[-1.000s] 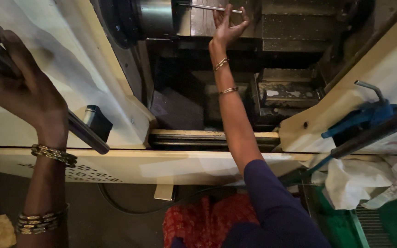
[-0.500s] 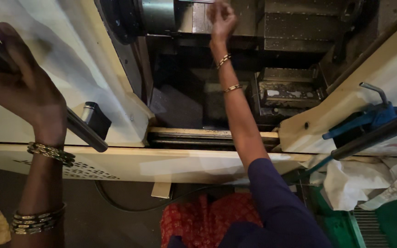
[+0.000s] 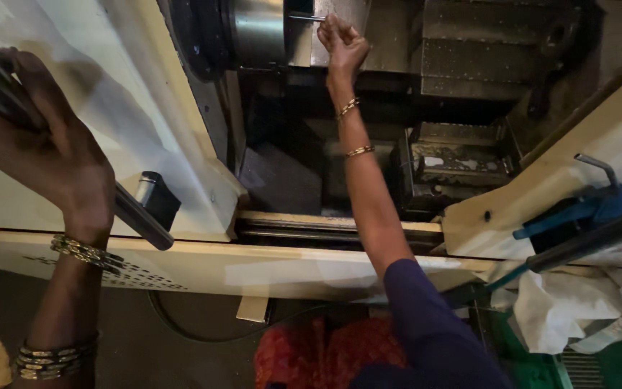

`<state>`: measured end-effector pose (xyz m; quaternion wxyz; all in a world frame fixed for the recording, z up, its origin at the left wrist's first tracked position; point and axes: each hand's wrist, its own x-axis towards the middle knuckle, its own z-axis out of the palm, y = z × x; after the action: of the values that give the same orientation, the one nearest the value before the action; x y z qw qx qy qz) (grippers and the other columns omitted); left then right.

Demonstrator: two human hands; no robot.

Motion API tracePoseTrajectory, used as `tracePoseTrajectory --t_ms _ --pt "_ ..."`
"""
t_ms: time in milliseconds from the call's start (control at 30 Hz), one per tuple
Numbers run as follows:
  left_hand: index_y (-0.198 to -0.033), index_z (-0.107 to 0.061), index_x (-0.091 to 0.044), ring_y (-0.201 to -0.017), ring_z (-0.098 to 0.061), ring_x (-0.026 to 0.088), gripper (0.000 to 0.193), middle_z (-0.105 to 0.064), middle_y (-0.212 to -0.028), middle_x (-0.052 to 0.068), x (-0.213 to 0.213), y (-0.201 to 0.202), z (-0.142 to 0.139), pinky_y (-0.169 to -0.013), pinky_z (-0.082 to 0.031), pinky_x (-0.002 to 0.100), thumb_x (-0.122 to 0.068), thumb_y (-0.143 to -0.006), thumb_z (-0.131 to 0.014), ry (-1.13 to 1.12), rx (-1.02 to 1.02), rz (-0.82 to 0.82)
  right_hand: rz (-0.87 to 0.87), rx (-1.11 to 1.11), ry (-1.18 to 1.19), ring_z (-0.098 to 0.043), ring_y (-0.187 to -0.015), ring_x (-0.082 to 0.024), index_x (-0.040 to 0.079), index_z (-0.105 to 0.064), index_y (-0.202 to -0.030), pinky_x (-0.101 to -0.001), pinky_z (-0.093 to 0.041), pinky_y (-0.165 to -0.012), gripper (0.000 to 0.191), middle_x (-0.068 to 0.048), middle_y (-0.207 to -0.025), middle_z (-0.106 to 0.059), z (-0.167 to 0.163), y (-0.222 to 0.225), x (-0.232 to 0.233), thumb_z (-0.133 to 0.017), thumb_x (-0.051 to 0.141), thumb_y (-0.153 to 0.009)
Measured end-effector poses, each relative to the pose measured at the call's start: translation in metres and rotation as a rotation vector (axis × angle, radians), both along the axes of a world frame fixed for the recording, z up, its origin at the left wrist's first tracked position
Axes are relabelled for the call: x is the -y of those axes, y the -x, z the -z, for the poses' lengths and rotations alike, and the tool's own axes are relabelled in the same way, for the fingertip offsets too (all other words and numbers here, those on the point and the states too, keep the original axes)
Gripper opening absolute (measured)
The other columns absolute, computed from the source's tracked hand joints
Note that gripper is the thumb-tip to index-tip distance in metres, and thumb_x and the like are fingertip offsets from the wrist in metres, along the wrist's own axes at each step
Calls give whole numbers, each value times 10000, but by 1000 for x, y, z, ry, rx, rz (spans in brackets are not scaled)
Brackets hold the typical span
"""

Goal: The person opens a machine door, retrieves several metal rods, and uses a digital caliper to measure their diameters. The person wipes the rods with a cloth and places them into a green tray.

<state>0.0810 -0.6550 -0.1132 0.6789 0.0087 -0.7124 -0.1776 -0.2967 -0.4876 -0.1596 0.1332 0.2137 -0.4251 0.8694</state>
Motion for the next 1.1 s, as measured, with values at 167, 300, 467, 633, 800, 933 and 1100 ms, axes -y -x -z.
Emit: tracePoseTrajectory --t_ms 167,300,467,633,800,933,1100 --pt "-1125 -554 92 -684 -375 131 159 -494 -921 91 -2 3 1 -611 -285 294 -15 -1242 -546 -32 2 33 -25 38 -63 -825 -735 -234 -32 -769 -951 -331 -654 -679 205 -191 -869 -811 -6 3 -8 -804 132 -833" --pt "-1035 -538 94 -682 -353 135 205 -489 -888 82 -4 3 0 -623 -296 307 -15 -1206 -568 -10 -24 -34 -18 48 -66 -828 -725 -234 -30 -772 -932 -333 -654 -664 203 -192 -861 -811 -8 2 -9 -807 136 -821" --pt "-1130 -571 92 -789 -480 135 170 -572 -990 91 -3 5 0 -705 -407 318 -48 -1202 -505 -35 -27 42 -66 -3 -47 -816 -744 -243 -42 -773 -947 -343 -657 -674 217 -202 -871 -800 -11 -1 -12 -824 131 -825" --pt "-1019 -513 76 -707 -397 136 232 -506 -922 103 0 7 2 -633 -342 296 -45 -1198 -600 -47 -35 -84 -46 51 -83 -833 -737 -233 -37 -770 -918 -333 -655 -656 223 -186 -854 -811 -12 -4 -15 -829 144 -804" --pt "-1134 -573 82 -812 -495 122 172 -571 -979 95 2 8 6 -714 -427 279 -65 -1217 -541 -53 1 -69 -78 17 -46 -816 -750 -241 -48 -768 -945 -340 -658 -676 234 -213 -879 -798 -11 2 -13 -834 135 -815" --pt "-1165 -587 93 -820 -503 128 184 -615 -1026 111 5 9 8 -718 -421 288 -67 -1231 -525 -67 3 -14 -132 -4 2 -794 -757 -240 -52 -769 -992 -339 -655 -696 246 -218 -907 -785 -10 3 -12 -833 114 -822" --pt "-1082 -540 75 -793 -455 151 190 -548 -954 121 4 6 6 -714 -397 310 -69 -1202 -571 18 1 -141 -34 111 -86 -825 -734 -241 -58 -764 -946 -331 -652 -670 225 -198 -864 -809 -13 -2 -13 -827 104 -804"
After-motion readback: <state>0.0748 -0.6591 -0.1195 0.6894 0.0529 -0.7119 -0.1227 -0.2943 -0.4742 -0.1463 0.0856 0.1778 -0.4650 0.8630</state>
